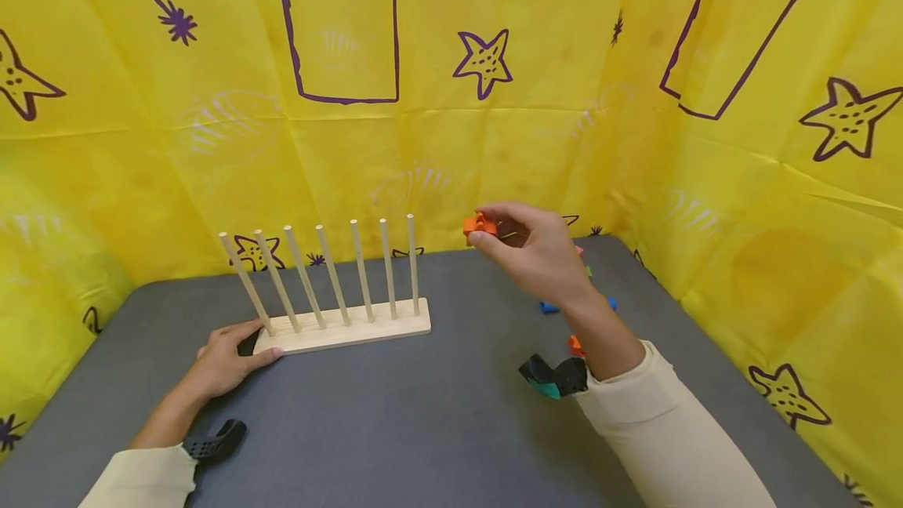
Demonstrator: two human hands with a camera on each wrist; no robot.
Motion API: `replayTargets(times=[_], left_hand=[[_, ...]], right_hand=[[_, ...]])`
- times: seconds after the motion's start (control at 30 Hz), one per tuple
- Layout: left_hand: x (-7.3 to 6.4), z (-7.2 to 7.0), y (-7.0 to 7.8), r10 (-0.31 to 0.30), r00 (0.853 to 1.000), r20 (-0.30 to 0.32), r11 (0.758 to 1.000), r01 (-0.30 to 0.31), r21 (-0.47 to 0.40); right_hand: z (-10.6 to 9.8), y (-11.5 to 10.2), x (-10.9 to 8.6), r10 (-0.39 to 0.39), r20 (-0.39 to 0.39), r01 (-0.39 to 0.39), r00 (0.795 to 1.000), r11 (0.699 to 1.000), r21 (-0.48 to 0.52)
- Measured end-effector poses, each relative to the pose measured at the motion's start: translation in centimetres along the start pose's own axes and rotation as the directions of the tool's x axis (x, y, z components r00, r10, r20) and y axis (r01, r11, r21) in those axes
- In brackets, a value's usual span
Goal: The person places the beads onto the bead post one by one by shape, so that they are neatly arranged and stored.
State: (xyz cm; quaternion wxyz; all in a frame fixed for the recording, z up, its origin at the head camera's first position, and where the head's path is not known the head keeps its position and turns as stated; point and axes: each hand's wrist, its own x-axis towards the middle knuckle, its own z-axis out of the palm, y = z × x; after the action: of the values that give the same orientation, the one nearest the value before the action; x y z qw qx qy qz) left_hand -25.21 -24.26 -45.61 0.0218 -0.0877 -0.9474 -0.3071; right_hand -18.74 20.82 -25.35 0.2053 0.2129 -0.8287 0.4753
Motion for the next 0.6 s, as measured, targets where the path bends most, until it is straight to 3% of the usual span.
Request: replayTargets(times=[0.37, 0.6], left_hand=[[0.0, 0.1, -0.2, -0.001, 1.0, -0.003, 1.0, 0.001, 0.008], [0.0, 0.1, -0.2, -0.003, 1.0, -0.001, 1.0, 0.003, 0.001]], right_hand=[[5.1, -3.2, 3.7, -0.15, 0.044, 0.142, 0.988, 0.979, 0.146], [8.3, -4.8, 5.4, -0.151, 0.082, 0.131, 0.985, 0.969, 0.211]])
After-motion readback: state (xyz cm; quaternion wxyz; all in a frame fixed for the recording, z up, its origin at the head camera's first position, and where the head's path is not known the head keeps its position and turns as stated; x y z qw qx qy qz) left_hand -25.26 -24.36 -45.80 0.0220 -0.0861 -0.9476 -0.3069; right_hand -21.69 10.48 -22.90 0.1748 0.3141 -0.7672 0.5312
